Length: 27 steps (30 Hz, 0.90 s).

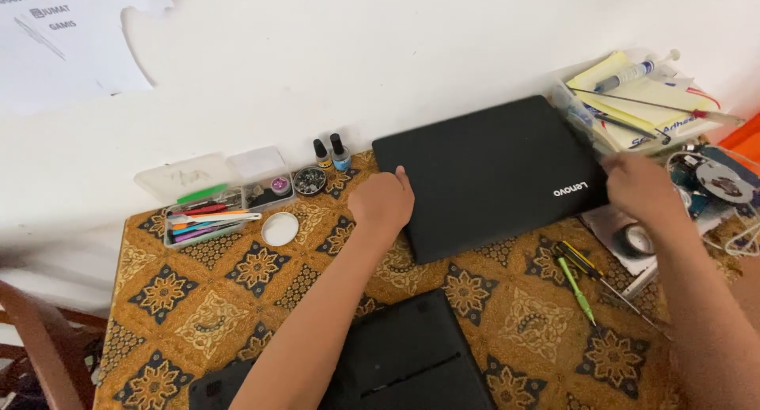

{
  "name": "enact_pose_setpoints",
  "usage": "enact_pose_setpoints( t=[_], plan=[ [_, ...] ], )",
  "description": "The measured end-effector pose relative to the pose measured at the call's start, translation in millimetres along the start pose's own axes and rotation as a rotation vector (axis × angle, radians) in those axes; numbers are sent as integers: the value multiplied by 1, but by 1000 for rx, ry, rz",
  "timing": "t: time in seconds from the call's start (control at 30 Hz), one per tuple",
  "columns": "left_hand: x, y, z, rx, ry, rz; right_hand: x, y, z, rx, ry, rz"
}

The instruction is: Disassembling a laptop by prying off the back cover and removing internal components like RAM modules.

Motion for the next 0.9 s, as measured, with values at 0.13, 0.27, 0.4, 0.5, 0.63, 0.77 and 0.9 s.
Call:
enact_pose_setpoints(
  t=[0.13, 0.27, 0.4, 0.5, 0.63, 0.77, 0.9],
  plan=[
    [0, -1, 7, -8, 13, -59, -1, -25, -32, 68, 64, 97],
    [-5, -2, 5, 34, 51, 45, 40, -42, -42, 232, 23, 21],
    [-4, 0, 5, 69, 45, 91, 71, -55, -56, 336, -73, 38],
    [-2, 2, 6, 68, 4, 30, 74, -61, -70, 283, -12, 112],
    [-3, 9, 10, 52, 5, -84, 59, -52, -86, 204, -12, 40],
    [0, 5, 6, 33, 37, -97, 52, -28, -88, 135, -76, -72],
    [-2, 4, 6, 14, 33, -146, 54, -13, -90, 160, -48, 36]
  ],
)
Point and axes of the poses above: each hand's wrist, its own z-axis towards the middle knuckle, its own y-axis out of the palm, x = y × z, the point moved 2 cm from there along z, towards the middle knuckle, and after that the axes turned 2 degrees about -y, right-handed, at the moved point
